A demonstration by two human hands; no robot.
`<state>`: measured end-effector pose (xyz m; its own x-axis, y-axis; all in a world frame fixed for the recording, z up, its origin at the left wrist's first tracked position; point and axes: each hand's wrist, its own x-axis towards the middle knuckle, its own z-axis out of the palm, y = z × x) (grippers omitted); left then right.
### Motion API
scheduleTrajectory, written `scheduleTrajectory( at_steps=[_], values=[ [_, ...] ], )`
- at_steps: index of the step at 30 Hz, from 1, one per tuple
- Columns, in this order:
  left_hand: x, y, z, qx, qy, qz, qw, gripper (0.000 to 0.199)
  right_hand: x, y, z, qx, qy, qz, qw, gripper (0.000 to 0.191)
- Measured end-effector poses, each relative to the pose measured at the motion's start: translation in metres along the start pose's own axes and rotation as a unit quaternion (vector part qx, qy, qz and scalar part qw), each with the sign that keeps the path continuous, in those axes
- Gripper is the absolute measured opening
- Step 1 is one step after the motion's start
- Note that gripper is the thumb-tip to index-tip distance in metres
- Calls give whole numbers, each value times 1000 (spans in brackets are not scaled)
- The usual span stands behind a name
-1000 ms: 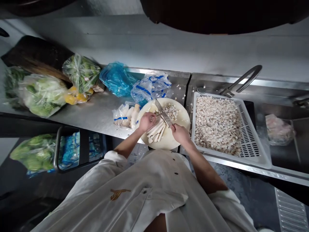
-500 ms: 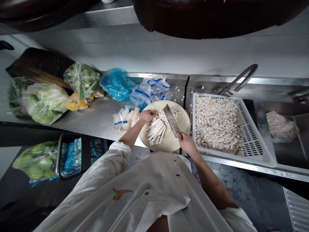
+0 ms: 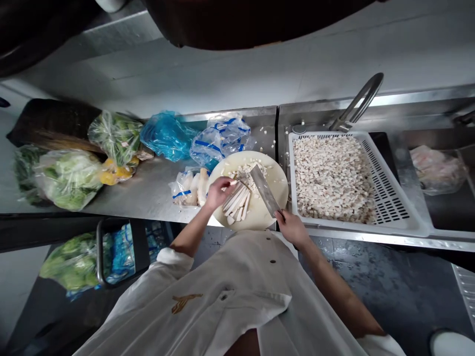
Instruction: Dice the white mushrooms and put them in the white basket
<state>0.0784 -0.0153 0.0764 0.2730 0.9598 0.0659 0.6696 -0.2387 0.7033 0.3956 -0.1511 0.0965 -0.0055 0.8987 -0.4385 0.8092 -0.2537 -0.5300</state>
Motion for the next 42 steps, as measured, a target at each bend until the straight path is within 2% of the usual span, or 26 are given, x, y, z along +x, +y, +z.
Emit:
scheduleTrajectory(
  at_steps=[2, 3, 6, 8, 13, 20, 26, 29, 32, 37, 39, 42],
  values=[
    [-29, 21, 28, 74, -56, 91, 992, 27, -13, 10, 0, 2, -10, -1, 1000, 41],
    [-41, 29, 42, 112, -89, 115, 983, 26, -20, 16, -1, -1, -15, 0, 1000, 41],
    [-65, 42, 78, 189, -165, 122, 960, 25, -43, 32, -4, -30, -39, 15, 999, 39],
    [-72, 41, 88, 193, -192, 123, 954, 25, -57, 41, -9, -50, -70, 25, 996, 38],
    [-80, 32, 85, 182, -200, 154, 950, 26, -76, 56, -25, -105, -129, 19, 986, 36],
    [-84, 30, 94, 194, -171, 121, 958, 27, -69, 69, -42, -217, -132, -31, 967, 41],
    [-81, 31, 92, 192, -172, 110, 960, 28, -71, 101, -78, -154, -153, -46, 975, 37],
    [-75, 34, 92, 181, -183, 146, 955, 31, -68, 108, -86, -108, -119, -53, 986, 39],
    [-63, 40, 98, 191, -175, 161, 952, 31, -55, 91, -74, -88, -66, -46, 993, 38],
    [-47, 46, 106, 262, -33, 24, 964, 25, -32, 46, -38, -90, -29, -7, 996, 36],
    [-46, 46, 99, 260, -29, 15, 965, 26, -28, 37, -28, -101, -28, -4, 994, 37],
    [-43, 40, 75, 250, -40, 16, 967, 30, -26, 33, -21, -127, -27, -11, 992, 39]
  ],
)
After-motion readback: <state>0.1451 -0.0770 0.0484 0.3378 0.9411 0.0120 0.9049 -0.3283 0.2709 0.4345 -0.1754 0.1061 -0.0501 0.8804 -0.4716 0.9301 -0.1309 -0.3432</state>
